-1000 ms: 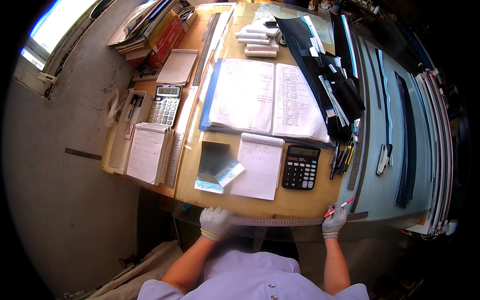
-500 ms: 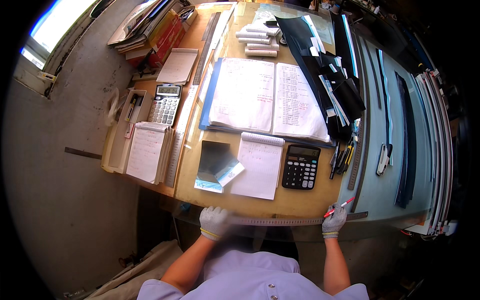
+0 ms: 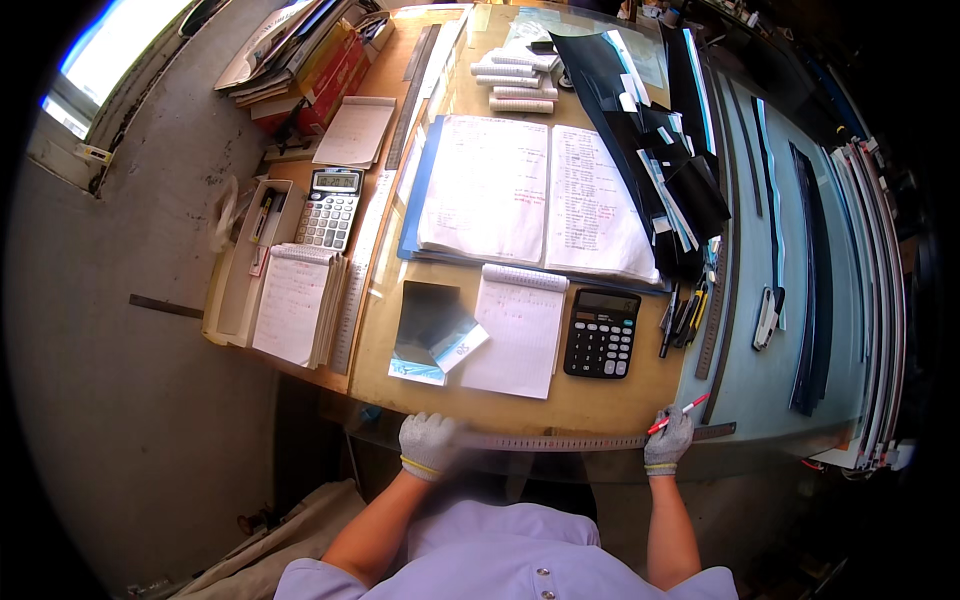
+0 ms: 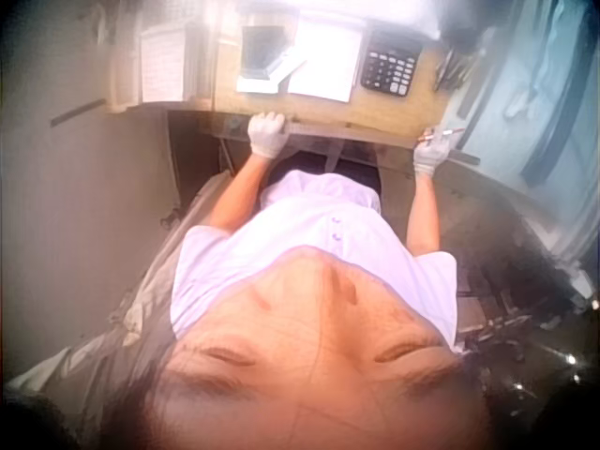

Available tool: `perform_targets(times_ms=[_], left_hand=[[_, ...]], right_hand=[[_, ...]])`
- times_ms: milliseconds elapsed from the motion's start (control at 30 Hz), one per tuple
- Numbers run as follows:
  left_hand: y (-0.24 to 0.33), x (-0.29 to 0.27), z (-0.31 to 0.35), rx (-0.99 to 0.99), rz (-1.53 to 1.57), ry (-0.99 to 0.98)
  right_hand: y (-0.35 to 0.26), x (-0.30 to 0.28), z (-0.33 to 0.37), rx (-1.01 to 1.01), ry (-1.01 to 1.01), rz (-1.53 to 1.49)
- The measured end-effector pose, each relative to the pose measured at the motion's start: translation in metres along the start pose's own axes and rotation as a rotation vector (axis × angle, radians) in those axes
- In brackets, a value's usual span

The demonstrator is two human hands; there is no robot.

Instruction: The person organizes a workspace by moving cardboard boxes and gathering white paper strips into a pile. They then handle long, dark, flexible strips, placing them on a table and using a ruler and pen to mark measurements. The person also uses a calculator and writes on a notepad during the process.

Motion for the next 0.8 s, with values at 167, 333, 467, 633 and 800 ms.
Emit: perform_targets(times_ms=[167,333,467,633,800], left_hand=[[0.001,-0.005,-0.005,-0.021,0.033,0.026],[0.003,-0.011,-0.010,-0.028,0.039,0.041],[0.001,-0.005,-0.005,-0.026,0.027,0.026],[-0.001,0.000,0.000,-0.028,0.018,0.018],[0.001,-0.003,-0.002,-0.020,0.019,0.025]], right_hand=[[0.000,-0.001,0.000,-0.007,0.000,0.007],[-0.002,-0.002,0.000,-0.010,0.002,0.021],[-0.007,-0.005,-0.001,-0.016,-0.002,0.023],[-0.014,-0.009,-0.003,-0.010,-0.010,0.022],[-0.018,-0.010,-0.004,-0.002,-0.016,0.068]])
Point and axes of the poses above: each hand's wrist, its own z-axis away from the middle knuckle, its own x-axis out of the palm, y = z × x, the point moved 8 cm from there along -z, towards the middle knuckle, and after that the axes turned 13 degrees about x, right-handed, at the moved point
